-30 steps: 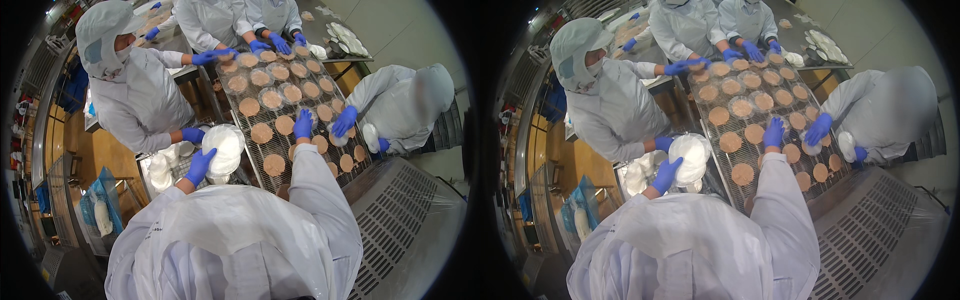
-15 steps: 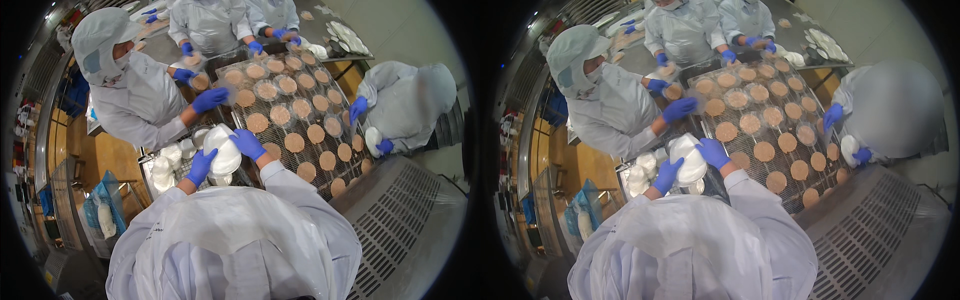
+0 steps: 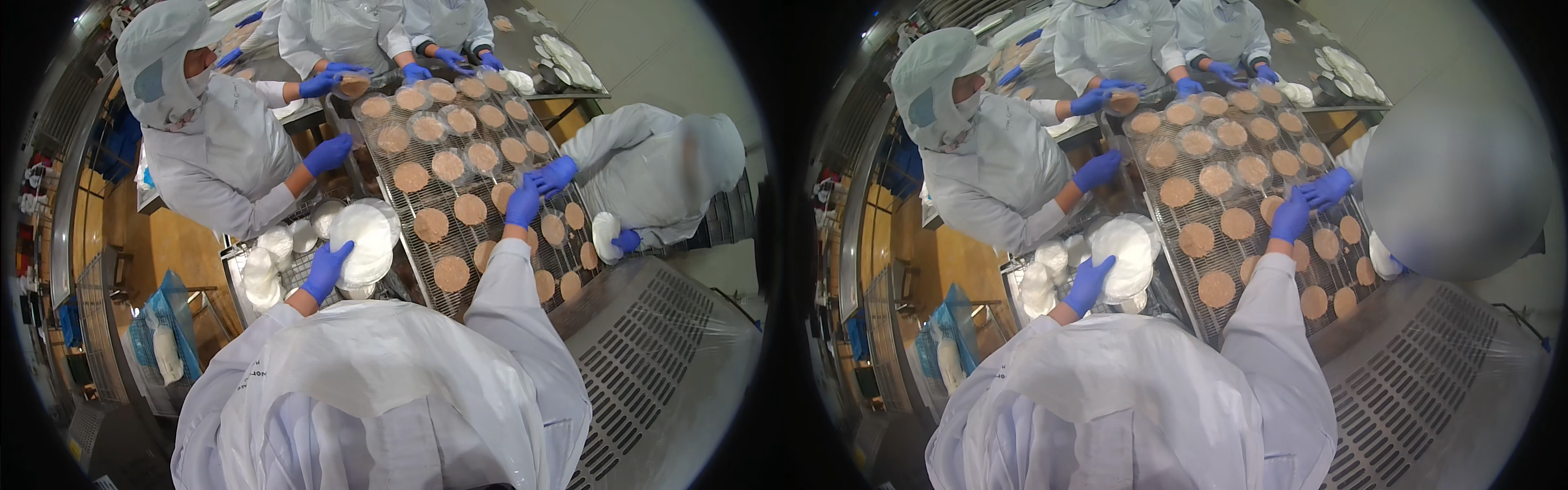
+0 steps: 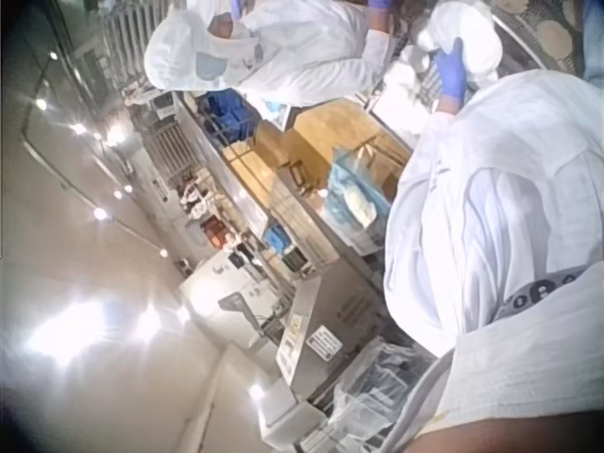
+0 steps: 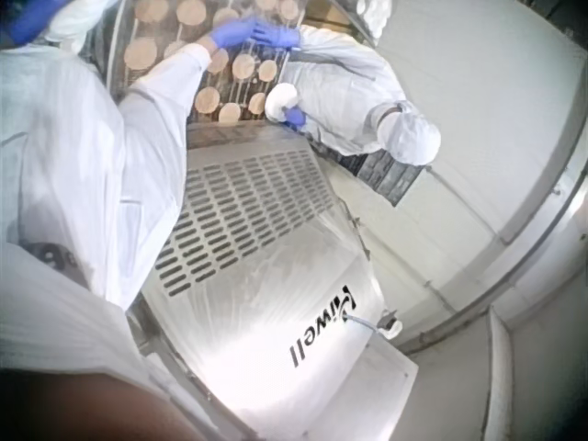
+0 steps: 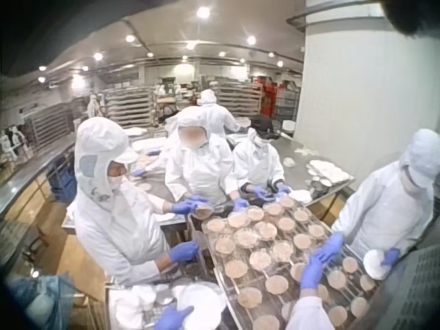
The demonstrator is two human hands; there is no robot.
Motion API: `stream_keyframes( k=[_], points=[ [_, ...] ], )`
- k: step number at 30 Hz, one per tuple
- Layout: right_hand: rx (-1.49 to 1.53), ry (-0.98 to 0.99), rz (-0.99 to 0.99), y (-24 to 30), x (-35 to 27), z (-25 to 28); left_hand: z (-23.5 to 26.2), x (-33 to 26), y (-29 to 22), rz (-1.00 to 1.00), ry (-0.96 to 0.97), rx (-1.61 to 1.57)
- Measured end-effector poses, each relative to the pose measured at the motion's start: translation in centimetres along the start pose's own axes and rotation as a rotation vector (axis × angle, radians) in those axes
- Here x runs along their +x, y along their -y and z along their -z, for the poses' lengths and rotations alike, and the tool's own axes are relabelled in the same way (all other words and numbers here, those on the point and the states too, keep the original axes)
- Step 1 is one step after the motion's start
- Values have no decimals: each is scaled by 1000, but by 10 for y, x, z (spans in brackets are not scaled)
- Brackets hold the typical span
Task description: The person places white circular discs onto a tray of brown discs arranged on a metal rack. The person repeatedly picks up white discs from a stack and positions them on the brown discs while other workers perform similar actions nearby.
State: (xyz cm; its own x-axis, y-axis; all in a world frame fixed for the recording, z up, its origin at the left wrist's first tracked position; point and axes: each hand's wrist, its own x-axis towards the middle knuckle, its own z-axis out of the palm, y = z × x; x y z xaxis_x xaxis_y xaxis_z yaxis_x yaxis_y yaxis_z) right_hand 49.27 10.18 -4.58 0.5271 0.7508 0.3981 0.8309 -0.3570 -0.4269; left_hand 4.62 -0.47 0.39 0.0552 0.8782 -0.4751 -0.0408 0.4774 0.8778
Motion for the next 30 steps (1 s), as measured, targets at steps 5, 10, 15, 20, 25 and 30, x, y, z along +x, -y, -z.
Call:
stream_keyframes(
  k=[5, 10, 15, 20, 25, 30],
  points=[
    [-262, 153, 360, -2, -36, -51, -8, 1, -2, -41, 14, 68],
    [-238, 177, 478, 72, -104, -38, -2, -1, -9, -30, 17, 44],
    [656, 984, 226, 190, -119, 30, -5, 3, -13, 16, 14, -17],
    [574, 880, 431, 192, -134, 4, -8, 4, -19, -40, -3, 13],
    [665, 784, 27, 157, -85, 33, 4, -7, -14, -1, 8, 23],
    [-127, 296, 279, 34, -16, 20, 4, -4, -3, -12, 34, 29]
  ],
)
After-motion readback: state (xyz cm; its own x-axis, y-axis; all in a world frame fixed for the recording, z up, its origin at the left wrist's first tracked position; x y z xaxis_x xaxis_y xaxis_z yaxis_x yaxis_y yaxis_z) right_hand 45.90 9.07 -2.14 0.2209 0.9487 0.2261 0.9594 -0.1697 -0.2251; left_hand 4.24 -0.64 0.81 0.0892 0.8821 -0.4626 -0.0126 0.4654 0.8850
